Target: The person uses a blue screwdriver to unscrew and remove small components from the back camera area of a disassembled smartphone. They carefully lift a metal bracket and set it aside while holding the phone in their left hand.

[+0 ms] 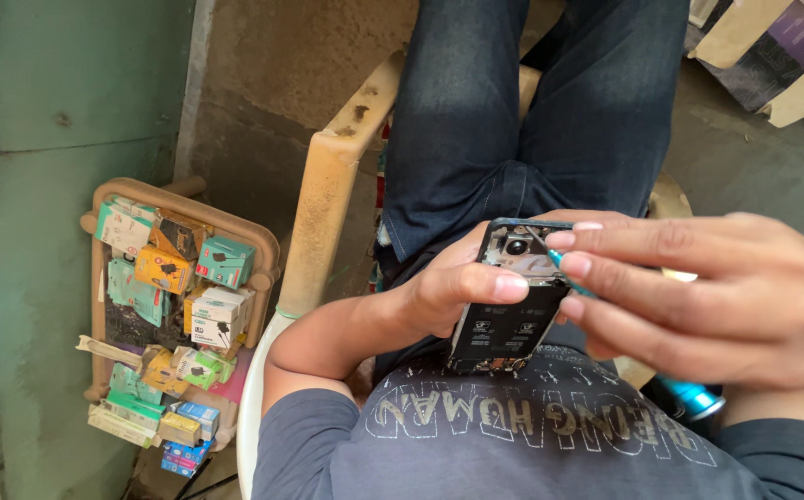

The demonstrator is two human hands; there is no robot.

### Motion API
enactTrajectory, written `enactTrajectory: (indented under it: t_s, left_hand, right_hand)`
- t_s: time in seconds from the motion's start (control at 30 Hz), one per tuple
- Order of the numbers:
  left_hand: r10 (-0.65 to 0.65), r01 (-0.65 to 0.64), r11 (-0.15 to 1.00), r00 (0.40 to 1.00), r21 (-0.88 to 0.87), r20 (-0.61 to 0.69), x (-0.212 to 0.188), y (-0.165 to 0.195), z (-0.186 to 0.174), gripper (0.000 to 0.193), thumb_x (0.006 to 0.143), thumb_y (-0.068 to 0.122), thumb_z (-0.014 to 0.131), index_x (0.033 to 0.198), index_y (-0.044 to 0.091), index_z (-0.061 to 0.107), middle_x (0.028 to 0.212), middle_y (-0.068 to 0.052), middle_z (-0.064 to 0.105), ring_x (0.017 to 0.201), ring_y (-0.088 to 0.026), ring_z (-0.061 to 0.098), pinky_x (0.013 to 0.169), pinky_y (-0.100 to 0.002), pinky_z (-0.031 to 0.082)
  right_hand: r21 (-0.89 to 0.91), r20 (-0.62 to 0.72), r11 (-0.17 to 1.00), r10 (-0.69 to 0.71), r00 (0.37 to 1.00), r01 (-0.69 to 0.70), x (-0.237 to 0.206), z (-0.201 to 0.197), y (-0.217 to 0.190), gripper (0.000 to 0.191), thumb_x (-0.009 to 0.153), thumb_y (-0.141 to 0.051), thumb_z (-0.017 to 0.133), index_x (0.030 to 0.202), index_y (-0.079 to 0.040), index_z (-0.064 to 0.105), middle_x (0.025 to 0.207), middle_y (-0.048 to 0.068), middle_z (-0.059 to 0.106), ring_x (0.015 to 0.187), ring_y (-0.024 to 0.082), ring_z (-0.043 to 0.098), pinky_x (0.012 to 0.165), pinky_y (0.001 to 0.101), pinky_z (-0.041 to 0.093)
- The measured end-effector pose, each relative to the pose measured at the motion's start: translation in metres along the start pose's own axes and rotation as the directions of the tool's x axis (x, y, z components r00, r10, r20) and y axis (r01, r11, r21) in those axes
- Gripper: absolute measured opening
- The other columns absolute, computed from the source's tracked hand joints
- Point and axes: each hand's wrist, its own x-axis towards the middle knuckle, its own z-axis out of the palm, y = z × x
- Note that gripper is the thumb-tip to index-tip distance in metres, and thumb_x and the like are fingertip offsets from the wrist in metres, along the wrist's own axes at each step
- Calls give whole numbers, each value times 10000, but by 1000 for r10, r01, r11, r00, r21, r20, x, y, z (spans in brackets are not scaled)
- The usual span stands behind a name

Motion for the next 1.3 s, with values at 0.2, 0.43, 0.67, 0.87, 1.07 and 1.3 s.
enactTrajectory:
  t_s: [0.2, 0.43, 0.67, 0.87, 1.07, 1.3]
  left_hand:
    - [8, -8, 1000, 1000, -10, 0, 3, -7, -7, 787, 905, 331, 726, 1475, -120, 427, 1111, -171, 666, 1015, -195, 654, 921, -297, 544]
    - [-1, 1, 999, 1000, -47, -2, 2, -6, -5, 804, 898, 328, 738, 1504, -87, 412, 1132, -146, 655, 1015, -170, 641, 899, -279, 535]
    - [-4, 3, 999, 1000, -51, -3, 2, -5, -3, 802, 911, 327, 732, 1504, -98, 400, 1131, -139, 647, 1011, -165, 635, 887, -274, 530]
    - [-13, 12, 999, 1000, -37, -19, 4, -2, 2, 783, 906, 310, 715, 1512, -70, 395, 1140, -114, 640, 1035, -145, 622, 922, -268, 518]
    - [-19, 20, 999, 1000, 36, -25, 3, 2, 3, 743, 944, 277, 694, 1513, -100, 398, 1133, -92, 624, 1046, -126, 597, 934, -254, 485]
    - [27, -27, 1000, 999, 8, -17, 5, -1, -3, 820, 882, 324, 729, 1500, -101, 399, 1089, -137, 658, 992, -173, 648, 907, -289, 533]
  right_hand:
    - [44, 5, 992, 122, 993, -122, -9, -3, -7, 239, 876, -84, 758, 1057, 48, 674, 1105, 188, 681, 1049, 415, 713, 889, 507, 599]
    - [-36, -29, 999, -3, 1000, 2, -13, 3, -2, 250, 908, -138, 765, 1044, 54, 682, 1050, 178, 683, 1004, 383, 722, 869, 471, 631]
    - [-75, -89, 995, -72, 993, 66, -8, 8, 4, 200, 922, -95, 769, 969, 74, 674, 973, 178, 684, 930, 388, 725, 834, 462, 620]
    - [-135, 8, 988, -80, 997, 80, 6, 0, 1, 226, 916, -139, 758, 968, 62, 668, 957, 179, 665, 912, 388, 719, 825, 467, 637]
    - [-194, 83, 981, -4, 997, 20, 13, -4, -12, 238, 893, -170, 747, 988, 39, 685, 967, 162, 666, 931, 370, 718, 820, 443, 623]
    - [30, -143, 991, 130, 981, -127, -8, 12, -1, 181, 891, -81, 746, 948, 78, 682, 968, 214, 687, 937, 387, 737, 824, 491, 605]
